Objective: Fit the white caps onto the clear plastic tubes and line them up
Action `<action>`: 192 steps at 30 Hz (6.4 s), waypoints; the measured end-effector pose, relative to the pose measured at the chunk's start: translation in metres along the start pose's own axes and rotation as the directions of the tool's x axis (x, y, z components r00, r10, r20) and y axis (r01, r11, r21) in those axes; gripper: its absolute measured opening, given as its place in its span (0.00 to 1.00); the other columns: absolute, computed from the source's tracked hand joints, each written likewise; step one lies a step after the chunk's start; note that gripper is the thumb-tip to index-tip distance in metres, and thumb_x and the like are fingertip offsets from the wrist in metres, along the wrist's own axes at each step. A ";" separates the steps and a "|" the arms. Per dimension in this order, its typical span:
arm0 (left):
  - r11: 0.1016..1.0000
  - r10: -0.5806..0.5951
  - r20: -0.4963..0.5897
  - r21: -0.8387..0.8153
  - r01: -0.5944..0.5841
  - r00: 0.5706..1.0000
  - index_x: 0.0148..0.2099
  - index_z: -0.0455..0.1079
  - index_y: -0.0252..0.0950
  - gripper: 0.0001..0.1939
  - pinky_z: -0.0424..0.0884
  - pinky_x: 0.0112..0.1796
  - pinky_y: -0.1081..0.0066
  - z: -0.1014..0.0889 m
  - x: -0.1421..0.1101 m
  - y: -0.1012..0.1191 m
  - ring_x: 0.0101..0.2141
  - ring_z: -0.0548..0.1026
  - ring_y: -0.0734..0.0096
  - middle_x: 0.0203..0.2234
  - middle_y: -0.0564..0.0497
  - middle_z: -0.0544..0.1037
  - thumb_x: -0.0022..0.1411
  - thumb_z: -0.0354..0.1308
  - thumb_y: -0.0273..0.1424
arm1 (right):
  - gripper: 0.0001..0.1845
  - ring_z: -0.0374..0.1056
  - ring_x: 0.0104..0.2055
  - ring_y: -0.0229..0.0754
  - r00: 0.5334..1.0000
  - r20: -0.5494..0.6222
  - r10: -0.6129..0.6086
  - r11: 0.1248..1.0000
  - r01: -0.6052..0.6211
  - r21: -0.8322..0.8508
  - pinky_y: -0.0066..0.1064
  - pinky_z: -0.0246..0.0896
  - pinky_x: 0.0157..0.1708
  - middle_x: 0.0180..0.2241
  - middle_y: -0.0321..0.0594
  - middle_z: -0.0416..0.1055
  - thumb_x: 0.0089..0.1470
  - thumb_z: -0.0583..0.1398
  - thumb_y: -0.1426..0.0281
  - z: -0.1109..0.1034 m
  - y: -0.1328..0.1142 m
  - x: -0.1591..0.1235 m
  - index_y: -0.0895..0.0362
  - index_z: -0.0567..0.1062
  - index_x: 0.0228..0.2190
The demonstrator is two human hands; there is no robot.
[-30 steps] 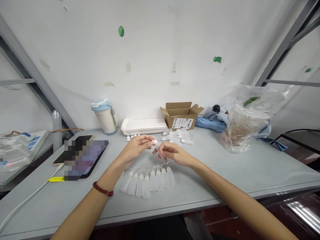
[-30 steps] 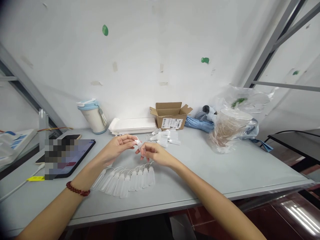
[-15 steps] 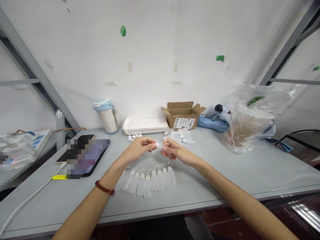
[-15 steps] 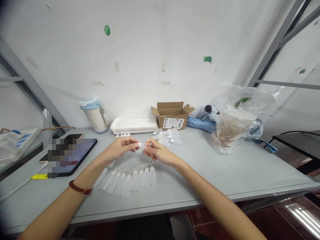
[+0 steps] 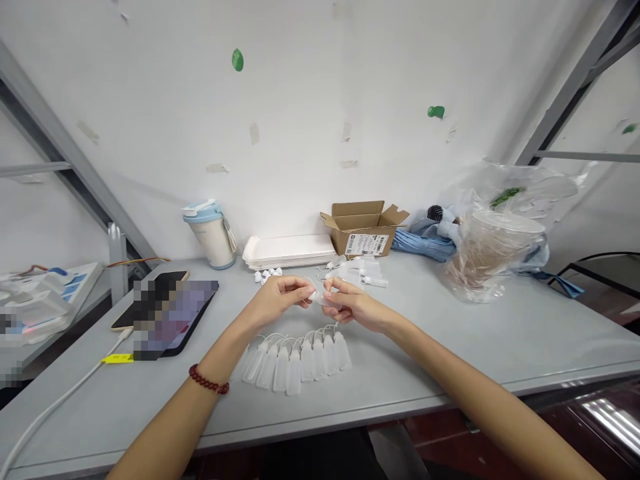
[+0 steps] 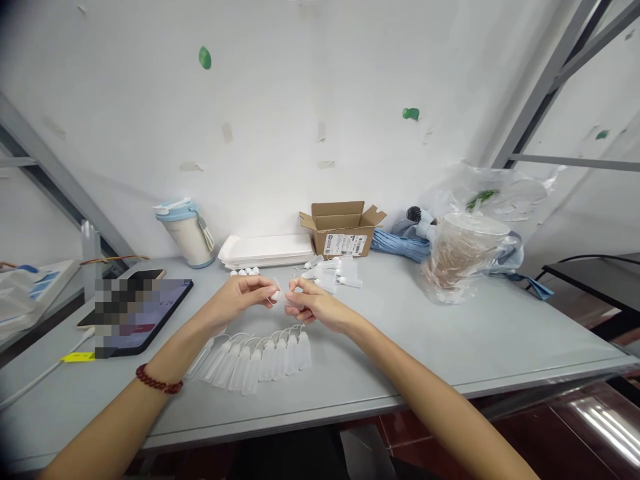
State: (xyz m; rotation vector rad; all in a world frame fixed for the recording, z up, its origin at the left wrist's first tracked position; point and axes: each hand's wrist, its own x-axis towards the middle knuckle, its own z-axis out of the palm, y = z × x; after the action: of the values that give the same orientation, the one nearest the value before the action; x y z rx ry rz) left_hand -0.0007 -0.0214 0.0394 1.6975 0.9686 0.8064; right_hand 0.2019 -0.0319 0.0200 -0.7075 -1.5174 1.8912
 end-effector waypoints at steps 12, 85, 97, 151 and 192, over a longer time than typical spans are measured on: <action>0.988 0.094 0.092 0.113 -0.105 0.991 0.35 0.75 0.36 0.11 0.70 0.31 0.72 0.002 -0.003 0.005 0.34 0.72 0.67 0.35 0.49 0.77 0.55 0.59 0.39 | 0.15 0.37 0.19 0.30 1.000 0.002 0.017 1.000 -0.017 -0.002 0.25 0.29 0.21 0.20 0.26 0.50 0.55 0.56 0.60 -0.004 -0.001 -0.002 0.52 0.54 0.31; 1.000 -0.028 0.134 0.000 0.028 0.991 0.28 0.71 0.30 0.17 0.71 0.29 0.72 -0.003 -0.002 0.002 0.23 0.74 0.72 0.21 0.49 0.75 0.58 0.57 0.41 | 0.17 0.55 0.20 0.33 0.848 -0.363 -0.386 0.835 0.154 -0.528 0.28 0.52 0.23 0.23 0.36 0.68 0.50 0.58 0.62 0.003 0.008 0.002 0.59 0.76 0.39; 0.995 -0.062 0.131 -0.072 0.072 0.990 0.29 0.71 0.30 0.18 0.72 0.28 0.71 0.002 0.000 -0.004 0.24 0.75 0.71 0.24 0.49 0.75 0.58 0.56 0.42 | 0.18 0.52 0.20 0.32 0.844 -0.399 -0.358 0.852 0.121 -0.509 0.27 0.48 0.21 0.21 0.35 0.64 0.51 0.57 0.57 0.005 0.007 0.003 0.60 0.75 0.33; 0.617 0.263 -0.179 0.786 -0.023 0.948 0.31 0.75 0.37 0.14 0.64 0.32 0.72 -0.052 0.006 -0.025 0.31 0.73 0.65 0.27 0.49 0.79 0.60 0.50 0.35 | 0.21 0.57 0.19 0.32 0.766 -0.527 -0.368 0.910 0.180 -0.374 0.25 0.53 0.16 0.24 0.35 0.66 0.49 0.56 0.52 -0.020 0.012 0.014 0.59 0.69 0.30; 0.701 0.163 -0.210 0.712 0.036 0.964 0.41 0.74 0.33 0.16 0.68 0.37 0.69 -0.061 0.025 -0.062 0.33 0.74 0.65 0.34 0.47 0.79 0.51 0.54 0.33 | 0.12 0.66 0.40 0.46 0.618 -0.087 -0.781 0.102 -0.011 -0.995 0.39 0.60 0.42 0.39 0.44 0.72 0.59 0.50 0.71 -0.077 0.014 0.013 0.54 0.70 0.43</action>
State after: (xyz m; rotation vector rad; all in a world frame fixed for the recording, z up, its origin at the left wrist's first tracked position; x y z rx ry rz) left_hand -0.0557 0.0386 0.0001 2.3380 1.5564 0.7531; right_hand 0.2477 0.0260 -0.0094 -1.0685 -1.9685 -0.1145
